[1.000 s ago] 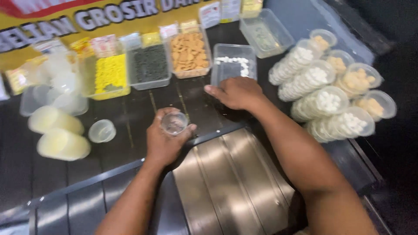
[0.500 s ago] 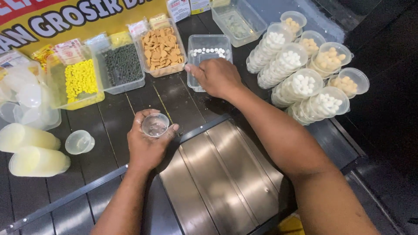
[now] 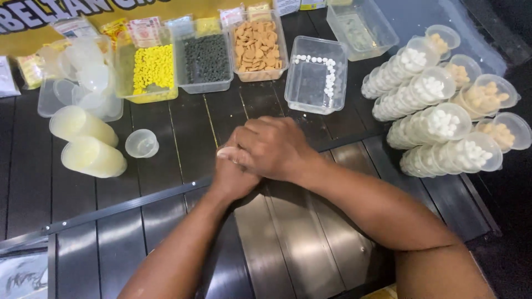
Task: Picking up small items from a bin, placing them into a small cup, and wrapping them in plastic.
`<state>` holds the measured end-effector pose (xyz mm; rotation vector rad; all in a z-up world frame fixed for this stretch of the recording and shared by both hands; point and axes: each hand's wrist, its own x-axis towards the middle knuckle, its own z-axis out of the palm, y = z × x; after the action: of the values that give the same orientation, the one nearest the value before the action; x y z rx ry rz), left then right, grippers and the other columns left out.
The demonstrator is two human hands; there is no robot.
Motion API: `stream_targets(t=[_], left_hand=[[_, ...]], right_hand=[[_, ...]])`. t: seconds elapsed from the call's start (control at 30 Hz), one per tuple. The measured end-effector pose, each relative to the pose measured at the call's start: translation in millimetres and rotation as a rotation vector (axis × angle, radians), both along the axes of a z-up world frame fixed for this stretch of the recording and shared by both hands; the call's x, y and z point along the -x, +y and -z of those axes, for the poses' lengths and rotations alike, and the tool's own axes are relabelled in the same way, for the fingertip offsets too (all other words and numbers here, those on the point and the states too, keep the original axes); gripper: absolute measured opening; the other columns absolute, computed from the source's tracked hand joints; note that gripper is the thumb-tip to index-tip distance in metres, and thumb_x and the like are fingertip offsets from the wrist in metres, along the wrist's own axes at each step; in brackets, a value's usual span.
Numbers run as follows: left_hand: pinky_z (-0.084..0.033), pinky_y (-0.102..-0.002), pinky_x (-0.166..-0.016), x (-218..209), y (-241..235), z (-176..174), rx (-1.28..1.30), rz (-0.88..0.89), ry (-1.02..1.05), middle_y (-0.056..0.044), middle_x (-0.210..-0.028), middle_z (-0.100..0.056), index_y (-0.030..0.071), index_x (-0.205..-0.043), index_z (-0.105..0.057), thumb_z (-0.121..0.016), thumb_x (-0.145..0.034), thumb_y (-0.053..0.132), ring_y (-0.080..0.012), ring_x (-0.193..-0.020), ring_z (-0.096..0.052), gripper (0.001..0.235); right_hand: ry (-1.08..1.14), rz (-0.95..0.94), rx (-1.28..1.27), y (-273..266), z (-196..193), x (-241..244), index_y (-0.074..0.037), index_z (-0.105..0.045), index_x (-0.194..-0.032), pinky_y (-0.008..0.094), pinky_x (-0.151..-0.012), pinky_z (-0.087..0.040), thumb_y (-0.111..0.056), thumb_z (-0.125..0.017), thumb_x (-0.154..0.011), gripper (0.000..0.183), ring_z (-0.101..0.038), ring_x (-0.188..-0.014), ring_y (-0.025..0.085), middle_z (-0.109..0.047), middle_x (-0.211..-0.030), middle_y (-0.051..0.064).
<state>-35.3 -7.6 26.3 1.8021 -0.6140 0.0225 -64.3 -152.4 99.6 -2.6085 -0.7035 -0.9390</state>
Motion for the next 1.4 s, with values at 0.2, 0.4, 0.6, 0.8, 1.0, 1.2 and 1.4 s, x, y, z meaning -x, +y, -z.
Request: stream_targets(t=[0.2,0.4,0.6,0.8,1.0,1.2,1.4], left_hand=[[-0.057,-0.047,-0.064,-12,1,38,-0.009,0.037,0.005,-0.021,-0.081,-0.072,0.004,-0.092,-0.063,-0.088,-0.067,0.019,-0.0396,-0.074,-0.071,0.039],[-0.057,-0.048,-0.065,-21,-4,66,-0.026,0.092,0.009,-0.023,-0.079,-0.072,0.001,-0.095,-0.064,-0.089,-0.070,0.018,-0.0392,-0.071,-0.069,0.039],[-0.058,-0.041,-0.067,-2,-2,-10,0.045,0.046,0.078,-0.019,-0.082,-0.075,0.007,-0.104,-0.062,-0.098,-0.062,0.034,-0.0341,-0.081,-0.077,0.061],[-0.060,-0.041,-0.073,-1,-1,-21,0.009,0.063,0.134,-0.017,-0.084,-0.077,0.012,-0.108,-0.066,-0.096,-0.063,0.032,-0.0365,-0.086,-0.077,0.058],[-0.062,-0.040,-0.075,-4,2,-23,-0.037,0.069,0.181,-0.016,-0.088,-0.078,0.015,-0.112,-0.066,-0.095,-0.064,0.030,-0.0353,-0.090,-0.078,0.058],[-0.062,-0.042,-0.074,-5,1,-25,-0.009,0.076,0.158,-0.019,-0.088,-0.078,0.012,-0.111,-0.066,-0.096,-0.064,0.029,-0.0373,-0.090,-0.078,0.058],[-0.060,-0.049,-0.079,-1,4,-29,0.012,0.116,0.173,-0.025,-0.093,-0.076,0.008,-0.113,-0.063,-0.094,-0.068,0.026,-0.0436,-0.096,-0.075,0.058]], right_hand=[[0.053,-0.069,-0.082,6,-4,-1,-0.013,-0.060,-0.075,0.032,-0.044,-0.051,-0.048,-0.058,-0.102,0.044,-0.061,-0.053,0.022,-0.054,-0.061,0.003],[0.016,-0.090,-0.154,17,-2,0,-0.013,-0.056,-0.079,0.033,-0.043,-0.049,-0.046,-0.060,-0.101,0.040,-0.059,-0.056,0.021,-0.047,-0.065,0.000],[-0.067,0.169,-0.018,-18,-36,-7,-0.008,-0.065,-0.080,0.037,-0.054,-0.051,-0.034,-0.066,-0.102,0.034,-0.062,-0.064,0.028,-0.058,-0.069,0.011],[0.552,0.810,0.022,-123,10,-90,0.000,-0.070,-0.117,0.061,-0.081,-0.056,-0.047,-0.063,-0.096,0.052,-0.066,-0.107,0.046,-0.061,-0.115,0.021],[0.541,0.936,0.059,-134,49,-114,0.001,-0.071,-0.124,0.062,-0.089,-0.053,-0.045,-0.041,-0.107,0.057,-0.066,-0.114,0.047,-0.064,-0.121,0.026],[0.609,0.952,0.117,-131,50,-113,0.001,-0.067,-0.124,0.060,-0.089,-0.049,-0.039,-0.054,-0.100,0.048,-0.061,-0.115,0.047,-0.062,-0.118,0.026],[0.671,1.005,0.083,-115,28,-104,0.003,-0.062,-0.130,0.059,-0.096,-0.045,-0.040,-0.054,-0.101,0.053,-0.054,-0.123,0.048,-0.055,-0.128,0.026]])
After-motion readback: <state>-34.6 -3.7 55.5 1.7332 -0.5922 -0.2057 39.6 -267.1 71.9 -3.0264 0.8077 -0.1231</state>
